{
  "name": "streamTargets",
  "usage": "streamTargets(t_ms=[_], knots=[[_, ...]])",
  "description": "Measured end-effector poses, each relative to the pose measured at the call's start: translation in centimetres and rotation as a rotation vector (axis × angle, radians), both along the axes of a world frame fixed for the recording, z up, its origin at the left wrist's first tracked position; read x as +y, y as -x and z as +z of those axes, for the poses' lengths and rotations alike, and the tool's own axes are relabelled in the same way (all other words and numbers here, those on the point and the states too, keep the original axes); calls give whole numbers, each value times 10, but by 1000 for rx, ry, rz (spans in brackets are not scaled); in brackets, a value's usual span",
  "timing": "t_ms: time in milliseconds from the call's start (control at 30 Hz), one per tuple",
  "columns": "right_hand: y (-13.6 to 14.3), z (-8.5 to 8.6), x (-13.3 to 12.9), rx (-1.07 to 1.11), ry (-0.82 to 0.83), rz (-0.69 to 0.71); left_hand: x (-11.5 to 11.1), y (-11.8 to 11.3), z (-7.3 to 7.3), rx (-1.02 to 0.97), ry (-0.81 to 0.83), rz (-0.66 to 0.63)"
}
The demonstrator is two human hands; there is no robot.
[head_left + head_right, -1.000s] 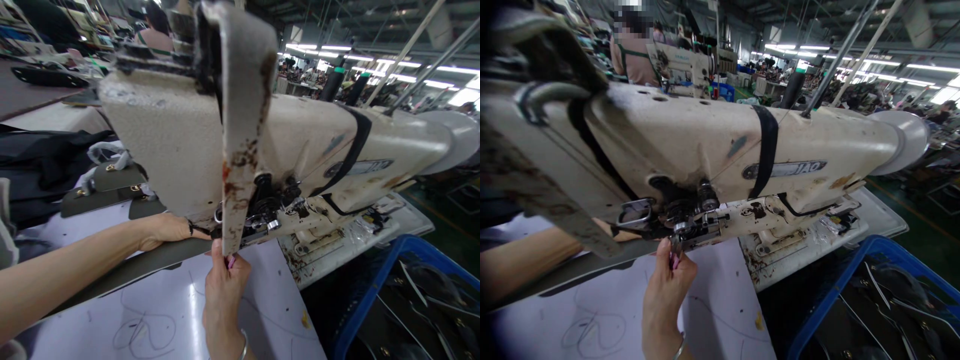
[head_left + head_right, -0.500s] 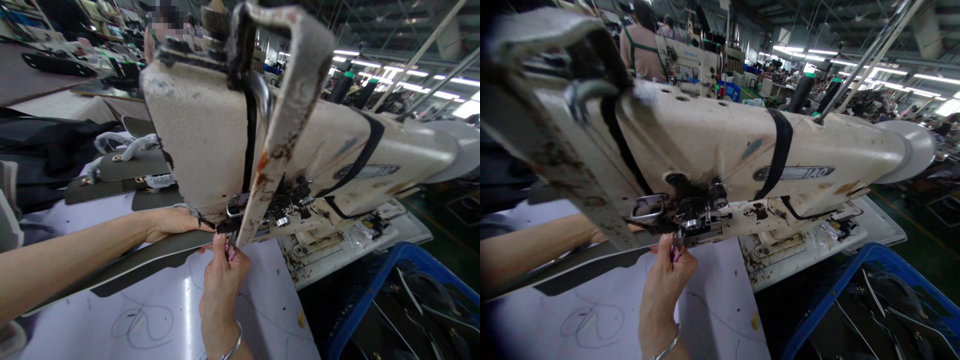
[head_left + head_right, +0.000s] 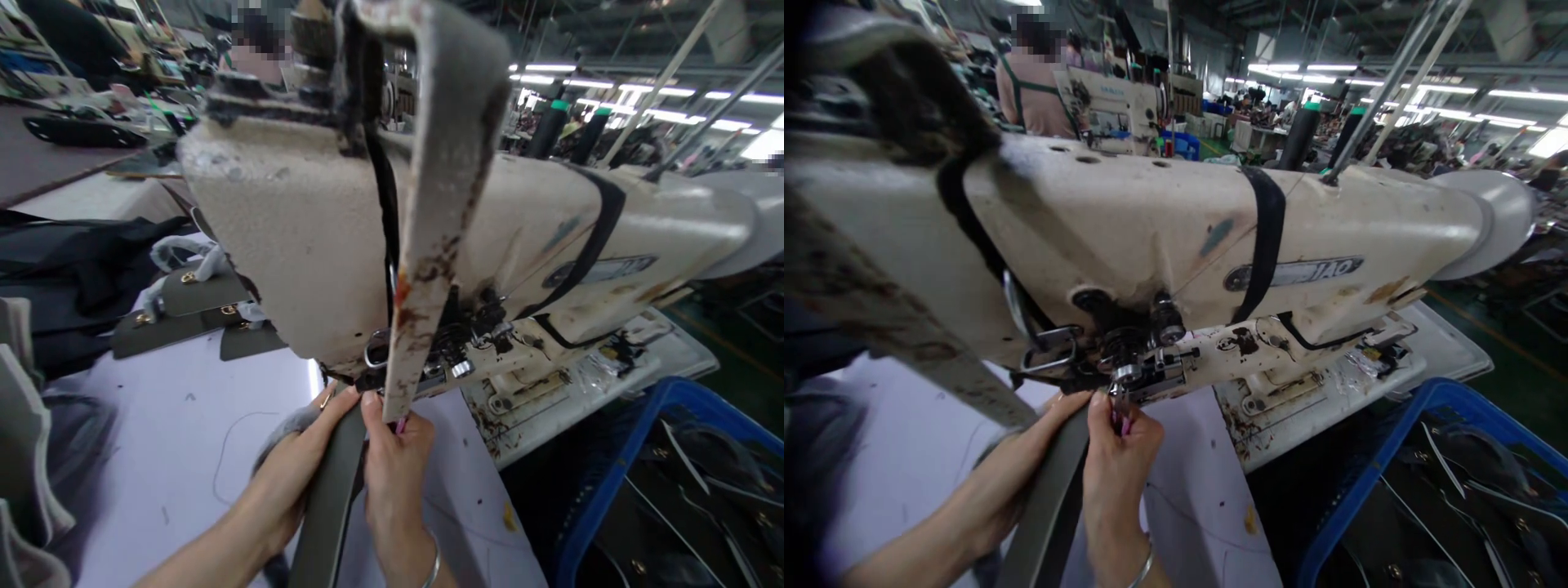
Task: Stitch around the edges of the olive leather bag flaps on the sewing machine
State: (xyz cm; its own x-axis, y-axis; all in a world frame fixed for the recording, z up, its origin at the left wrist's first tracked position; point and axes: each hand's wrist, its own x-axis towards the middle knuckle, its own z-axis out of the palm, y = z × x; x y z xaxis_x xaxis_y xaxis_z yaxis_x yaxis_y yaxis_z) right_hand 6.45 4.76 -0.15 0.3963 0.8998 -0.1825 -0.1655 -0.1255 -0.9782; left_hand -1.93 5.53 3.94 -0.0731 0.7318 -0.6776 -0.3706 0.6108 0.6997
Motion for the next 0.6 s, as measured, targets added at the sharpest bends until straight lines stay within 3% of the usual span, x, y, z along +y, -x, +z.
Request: streamTargets(t_ms=[267, 600], knots=[[-42, 18, 1, 8, 39, 207, -18, -41, -11, -133, -37, 231], [-49, 18, 10, -40, 21, 251, -7, -46, -6, -154, -119, 298]])
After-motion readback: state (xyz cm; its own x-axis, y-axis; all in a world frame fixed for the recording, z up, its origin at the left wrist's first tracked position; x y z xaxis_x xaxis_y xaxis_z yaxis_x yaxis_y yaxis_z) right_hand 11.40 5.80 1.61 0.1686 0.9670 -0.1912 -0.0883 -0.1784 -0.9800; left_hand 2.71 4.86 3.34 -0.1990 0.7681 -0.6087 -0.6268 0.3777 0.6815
